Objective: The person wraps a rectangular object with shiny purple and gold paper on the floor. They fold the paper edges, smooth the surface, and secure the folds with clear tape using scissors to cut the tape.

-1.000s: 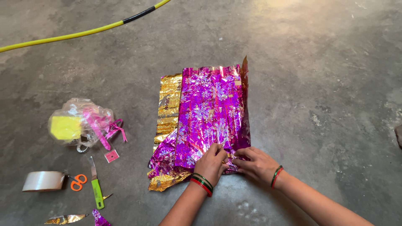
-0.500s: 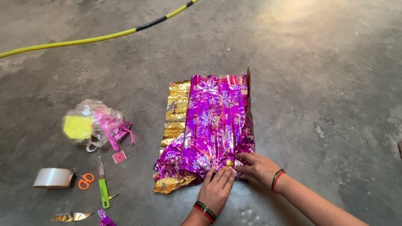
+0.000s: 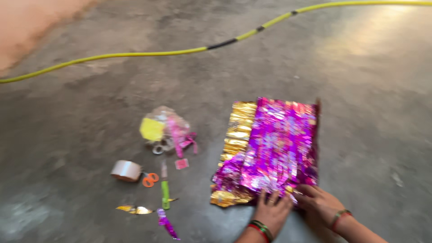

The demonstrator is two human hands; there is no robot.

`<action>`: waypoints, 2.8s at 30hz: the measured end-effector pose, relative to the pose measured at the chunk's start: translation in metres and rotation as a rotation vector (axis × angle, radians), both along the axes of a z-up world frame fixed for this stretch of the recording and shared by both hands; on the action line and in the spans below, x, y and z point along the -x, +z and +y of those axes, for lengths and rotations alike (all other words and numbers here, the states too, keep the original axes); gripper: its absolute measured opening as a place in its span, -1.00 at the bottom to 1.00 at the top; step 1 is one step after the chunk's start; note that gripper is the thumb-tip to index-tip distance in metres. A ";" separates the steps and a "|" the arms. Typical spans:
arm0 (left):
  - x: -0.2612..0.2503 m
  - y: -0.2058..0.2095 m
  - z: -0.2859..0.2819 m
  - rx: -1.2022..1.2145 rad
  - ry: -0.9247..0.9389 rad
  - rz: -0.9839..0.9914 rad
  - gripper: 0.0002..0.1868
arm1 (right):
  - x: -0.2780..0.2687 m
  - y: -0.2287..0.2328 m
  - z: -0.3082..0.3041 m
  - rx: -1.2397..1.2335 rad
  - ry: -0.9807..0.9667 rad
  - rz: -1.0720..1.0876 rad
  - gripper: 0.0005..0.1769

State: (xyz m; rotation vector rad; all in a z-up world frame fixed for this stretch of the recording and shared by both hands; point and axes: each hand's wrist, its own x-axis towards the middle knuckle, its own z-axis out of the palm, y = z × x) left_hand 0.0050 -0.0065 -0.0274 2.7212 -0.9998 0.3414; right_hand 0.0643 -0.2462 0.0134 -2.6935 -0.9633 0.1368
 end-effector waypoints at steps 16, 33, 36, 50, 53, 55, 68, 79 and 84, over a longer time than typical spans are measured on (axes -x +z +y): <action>-0.007 0.023 -0.011 -0.060 0.018 0.144 -0.41 | -0.034 0.093 0.074 0.634 -0.253 0.271 -0.58; -0.035 -0.014 0.000 0.011 -0.030 0.330 -0.47 | -0.063 0.052 0.378 -0.161 0.069 0.536 -0.66; -0.037 -0.016 0.016 0.014 -0.042 0.345 -0.49 | -0.072 0.027 0.461 -0.375 0.131 0.505 -0.36; -0.045 -0.046 0.034 0.069 -0.076 0.349 -0.55 | -0.099 0.067 0.446 -1.003 -0.317 1.111 -0.48; -0.058 -0.054 -0.022 0.134 -0.078 0.309 -0.57 | -0.103 0.130 0.337 -0.957 -0.304 1.120 -0.61; -0.055 -0.054 -0.054 0.160 -0.087 0.299 -0.57 | -0.090 0.163 0.271 -0.957 -0.323 1.078 -0.52; -0.017 0.076 0.013 -0.002 -0.002 0.595 -0.24 | 0.026 0.128 0.056 -1.115 -0.580 0.739 -0.21; -0.015 0.123 0.014 0.023 0.070 0.753 -0.08 | 0.054 0.046 0.006 -0.908 -0.406 0.741 -0.65; -0.015 0.127 0.011 0.113 0.093 0.721 -0.10 | 0.060 0.054 -0.003 -0.741 -0.431 0.735 -0.48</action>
